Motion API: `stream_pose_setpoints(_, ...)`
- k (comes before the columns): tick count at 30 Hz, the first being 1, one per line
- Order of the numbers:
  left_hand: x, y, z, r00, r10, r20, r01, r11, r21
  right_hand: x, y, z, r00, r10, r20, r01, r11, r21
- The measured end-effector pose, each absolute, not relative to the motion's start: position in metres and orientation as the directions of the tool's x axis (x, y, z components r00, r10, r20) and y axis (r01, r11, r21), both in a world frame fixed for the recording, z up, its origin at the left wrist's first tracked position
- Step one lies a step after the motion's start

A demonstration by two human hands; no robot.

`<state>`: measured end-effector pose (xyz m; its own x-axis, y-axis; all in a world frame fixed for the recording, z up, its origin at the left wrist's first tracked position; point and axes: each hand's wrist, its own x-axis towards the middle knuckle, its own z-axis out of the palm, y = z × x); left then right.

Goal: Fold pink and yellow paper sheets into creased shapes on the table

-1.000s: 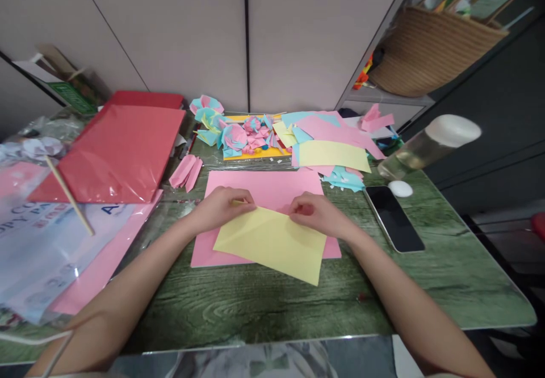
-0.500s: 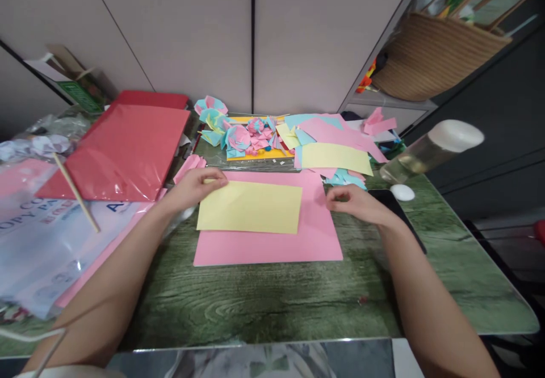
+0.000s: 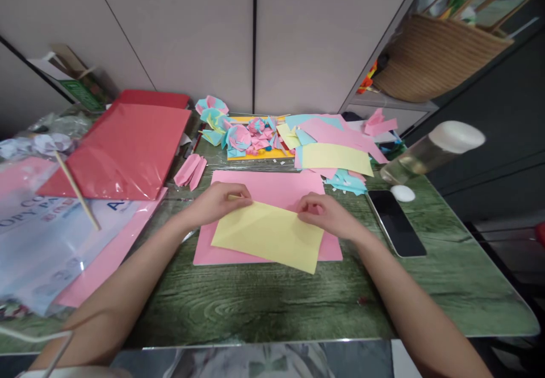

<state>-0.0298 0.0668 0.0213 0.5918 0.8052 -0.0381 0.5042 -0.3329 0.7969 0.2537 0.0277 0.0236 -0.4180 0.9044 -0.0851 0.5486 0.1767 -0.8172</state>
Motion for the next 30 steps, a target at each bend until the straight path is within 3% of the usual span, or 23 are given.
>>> stream_pose_setpoints(11, -0.057, 0.085, 0.02, 0.484, 0.875, -0.009, 0.522, -0.28, 0.806, 0.296, 0.043, 0.024, -0.359, 0.923, -0.14, 0.536, 0.081, -0.84)
stream_pose_setpoints(16, -0.055, 0.087, 0.016, 0.452, 0.892, 0.02, 0.517, -0.281, 0.809, 0.311, 0.048, 0.025, -0.215, 0.975, -0.061, 0.525, 0.062, -0.849)
stream_pose_setpoints(24, -0.025, 0.07, 0.009, 0.591, 0.804, -0.067, 0.443, -0.254, 0.86, 0.261, 0.032, 0.022, -0.368, 0.916, -0.158, 0.535, 0.07, -0.842)
stream_pose_setpoints(27, -0.025, 0.066, 0.013, 0.631, 0.768, -0.11, 0.502, -0.296, 0.812, 0.259, 0.029, 0.022, -0.359, 0.921, -0.149, 0.58, 0.095, -0.809)
stream_pose_setpoints(30, -0.019, 0.06, 0.019, 0.622, 0.782, -0.049, 0.593, -0.429, 0.681, 0.255, 0.025, 0.026, -0.351, 0.93, -0.104, 0.643, 0.159, -0.749)
